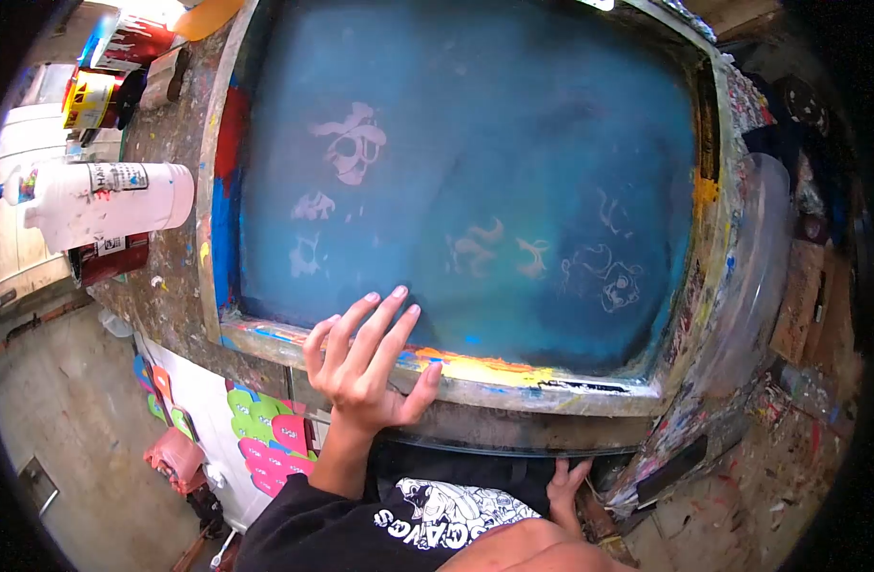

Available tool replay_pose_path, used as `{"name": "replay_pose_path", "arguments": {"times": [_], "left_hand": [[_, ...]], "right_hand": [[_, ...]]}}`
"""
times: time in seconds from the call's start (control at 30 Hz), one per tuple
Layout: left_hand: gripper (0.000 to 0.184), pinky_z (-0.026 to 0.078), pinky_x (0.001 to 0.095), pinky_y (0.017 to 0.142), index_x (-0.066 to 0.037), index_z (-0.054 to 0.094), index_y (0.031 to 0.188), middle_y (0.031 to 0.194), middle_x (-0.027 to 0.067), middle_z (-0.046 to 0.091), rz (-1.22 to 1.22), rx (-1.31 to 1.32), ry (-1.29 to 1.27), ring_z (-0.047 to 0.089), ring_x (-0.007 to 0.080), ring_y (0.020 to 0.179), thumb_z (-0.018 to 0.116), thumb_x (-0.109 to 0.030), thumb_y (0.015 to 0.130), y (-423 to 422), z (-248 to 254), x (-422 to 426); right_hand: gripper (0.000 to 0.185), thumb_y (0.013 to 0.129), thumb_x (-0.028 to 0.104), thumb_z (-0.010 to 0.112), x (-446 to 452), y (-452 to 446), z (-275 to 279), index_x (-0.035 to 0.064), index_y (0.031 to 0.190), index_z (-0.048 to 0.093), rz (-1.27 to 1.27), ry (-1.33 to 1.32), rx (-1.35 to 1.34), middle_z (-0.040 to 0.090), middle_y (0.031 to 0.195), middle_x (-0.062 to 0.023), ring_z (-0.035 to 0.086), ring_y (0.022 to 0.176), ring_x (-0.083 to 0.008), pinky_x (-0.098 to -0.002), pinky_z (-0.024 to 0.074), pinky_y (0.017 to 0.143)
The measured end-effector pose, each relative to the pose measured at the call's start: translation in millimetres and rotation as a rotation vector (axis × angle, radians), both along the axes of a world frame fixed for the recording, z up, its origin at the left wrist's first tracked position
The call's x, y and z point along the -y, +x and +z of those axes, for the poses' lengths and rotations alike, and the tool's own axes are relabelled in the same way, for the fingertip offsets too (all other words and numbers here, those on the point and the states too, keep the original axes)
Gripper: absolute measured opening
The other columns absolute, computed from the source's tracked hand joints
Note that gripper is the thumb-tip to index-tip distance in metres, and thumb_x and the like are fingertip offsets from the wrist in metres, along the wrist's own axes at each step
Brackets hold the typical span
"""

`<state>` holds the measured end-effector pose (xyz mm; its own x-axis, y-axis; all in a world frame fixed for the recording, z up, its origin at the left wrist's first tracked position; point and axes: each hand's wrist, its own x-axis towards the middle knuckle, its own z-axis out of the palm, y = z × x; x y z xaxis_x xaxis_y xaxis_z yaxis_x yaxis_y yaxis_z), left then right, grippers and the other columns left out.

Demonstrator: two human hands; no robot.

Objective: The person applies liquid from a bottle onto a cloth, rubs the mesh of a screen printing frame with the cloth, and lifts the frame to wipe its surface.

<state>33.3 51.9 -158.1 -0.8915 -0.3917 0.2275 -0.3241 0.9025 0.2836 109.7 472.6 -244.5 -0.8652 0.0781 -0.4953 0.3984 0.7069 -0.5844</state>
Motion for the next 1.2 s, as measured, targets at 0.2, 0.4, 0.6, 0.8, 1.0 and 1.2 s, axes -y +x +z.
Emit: {"name": "replay_pose_path", "arguments": {"times": [0.2,0.4,0.6,0.8,1.0,1.2], "left_hand": [[0.047,0.039,0.0387,0.101,-0.011,0.079,0.107,0.117,0.0051,0.076,0.007,0.000,0.027,0.067,0.0235,0.109,0.062,-0.046,0.080,0.4,-0.1,1.3],[0.045,0.038,0.0369,0.100,-0.013,0.079,0.107,0.117,0.0034,0.076,0.015,-0.002,0.043,0.068,0.0218,0.108,0.065,-0.044,0.078,0.9,-0.2,2.1],[0.043,0.038,0.0368,0.100,-0.012,0.079,0.106,0.116,0.0034,0.076,0.015,-0.010,0.049,0.068,0.0218,0.108,0.066,-0.042,0.078,0.6,0.5,2.5],[0.042,0.039,0.0381,0.100,-0.010,0.078,0.107,0.117,0.0057,0.076,0.012,-0.033,0.049,0.068,0.0238,0.109,0.067,-0.038,0.078,1.3,-1.7,0.9],[0.039,0.040,0.0376,0.100,-0.013,0.078,0.109,0.122,0.0038,0.074,-0.007,-0.107,0.042,0.067,0.0216,0.110,0.070,-0.035,0.078,2.0,-2.1,0.5],[0.041,0.034,0.0414,0.108,-0.018,0.076,0.118,0.132,0.0002,0.070,-0.069,-0.090,-0.035,0.060,0.0219,0.123,0.069,-0.039,0.084,4.3,2.2,-4.4]], "right_hand": [[0.087,0.093,0.051,0.066,-23.6,18.5,-10.0,-0.0082,0.149,0.035,0.043,0.045,0.010,0.040,0.149,-0.0300,0.039,0.137,-0.0436,-0.0508,0.0242,0.118],[0.096,0.091,0.059,0.063,-29.2,22.6,-12.2,-0.0087,0.152,0.031,0.055,0.063,0.004,0.037,0.151,-0.0317,0.036,0.139,-0.0452,-0.0519,0.0225,0.119],[0.097,0.091,0.061,0.061,-14.2,11.7,-1.9,-0.0089,0.151,0.031,0.043,0.046,0.022,0.037,0.150,-0.0323,0.037,0.137,-0.0460,-0.0522,0.0237,0.118],[0.092,0.091,0.056,0.063,-4.2,3.6,1.1,-0.0086,0.150,0.035,0.015,-0.016,0.016,0.040,0.150,-0.0308,0.039,0.137,-0.0440,-0.0502,0.0246,0.118],[0.078,0.096,0.038,0.066,22.7,-15.0,14.3,-0.0094,0.150,0.035,-0.018,-0.069,-0.029,0.041,0.152,-0.0290,0.040,0.139,-0.0416,-0.0461,0.0229,0.120],[0.066,0.100,0.034,0.061,22.9,-10.6,3.8,-0.0106,0.145,0.040,-0.024,0.054,-0.030,0.051,0.145,-0.0290,0.049,0.133,-0.0394,-0.0413,0.0341,0.114]]}}
